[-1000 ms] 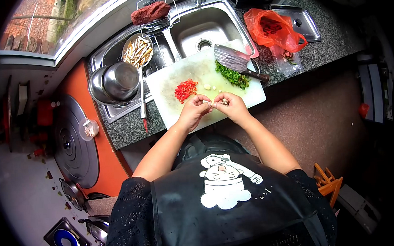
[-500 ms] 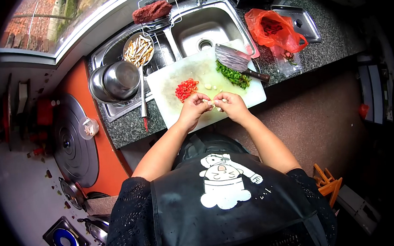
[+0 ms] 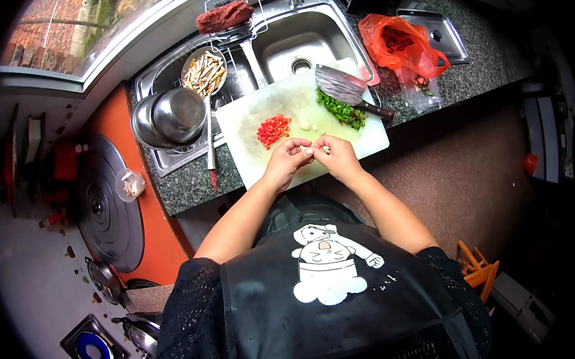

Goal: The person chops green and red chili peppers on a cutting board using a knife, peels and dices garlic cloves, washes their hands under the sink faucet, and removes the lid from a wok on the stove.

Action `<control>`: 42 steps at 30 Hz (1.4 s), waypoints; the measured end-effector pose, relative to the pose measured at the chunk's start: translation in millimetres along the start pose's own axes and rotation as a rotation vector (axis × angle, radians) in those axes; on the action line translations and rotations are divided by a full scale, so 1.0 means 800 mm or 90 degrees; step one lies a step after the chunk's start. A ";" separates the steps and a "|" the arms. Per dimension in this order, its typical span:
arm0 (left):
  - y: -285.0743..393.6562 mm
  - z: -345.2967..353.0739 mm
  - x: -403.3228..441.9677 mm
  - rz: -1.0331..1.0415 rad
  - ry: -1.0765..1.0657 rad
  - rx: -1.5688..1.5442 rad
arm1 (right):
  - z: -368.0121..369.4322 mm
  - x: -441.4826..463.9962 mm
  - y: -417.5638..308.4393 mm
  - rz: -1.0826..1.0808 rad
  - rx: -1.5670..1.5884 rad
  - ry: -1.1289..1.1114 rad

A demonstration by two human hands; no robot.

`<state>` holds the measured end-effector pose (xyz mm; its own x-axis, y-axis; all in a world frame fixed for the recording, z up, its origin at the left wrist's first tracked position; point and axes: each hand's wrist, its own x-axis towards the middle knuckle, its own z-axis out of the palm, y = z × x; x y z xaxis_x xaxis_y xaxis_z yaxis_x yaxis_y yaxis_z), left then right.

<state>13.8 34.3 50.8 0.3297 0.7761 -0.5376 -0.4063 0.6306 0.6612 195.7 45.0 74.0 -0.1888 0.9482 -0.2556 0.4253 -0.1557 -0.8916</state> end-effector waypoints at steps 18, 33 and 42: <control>0.008 0.003 -0.007 0.008 -0.008 0.006 | -0.012 0.006 0.010 0.137 0.409 -0.046; 0.013 0.007 -0.005 -0.006 -0.036 0.019 | -0.018 0.004 0.004 0.013 0.086 -0.057; 0.008 0.003 0.001 -0.021 -0.032 0.097 | -0.026 0.005 -0.008 0.047 -0.015 -0.010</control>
<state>13.6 38.9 55.4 0.3841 0.7511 -0.5369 -0.2615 0.6462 0.7170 210.7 55.5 86.6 -0.1700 0.9299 -0.3261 0.4594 -0.2180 -0.8611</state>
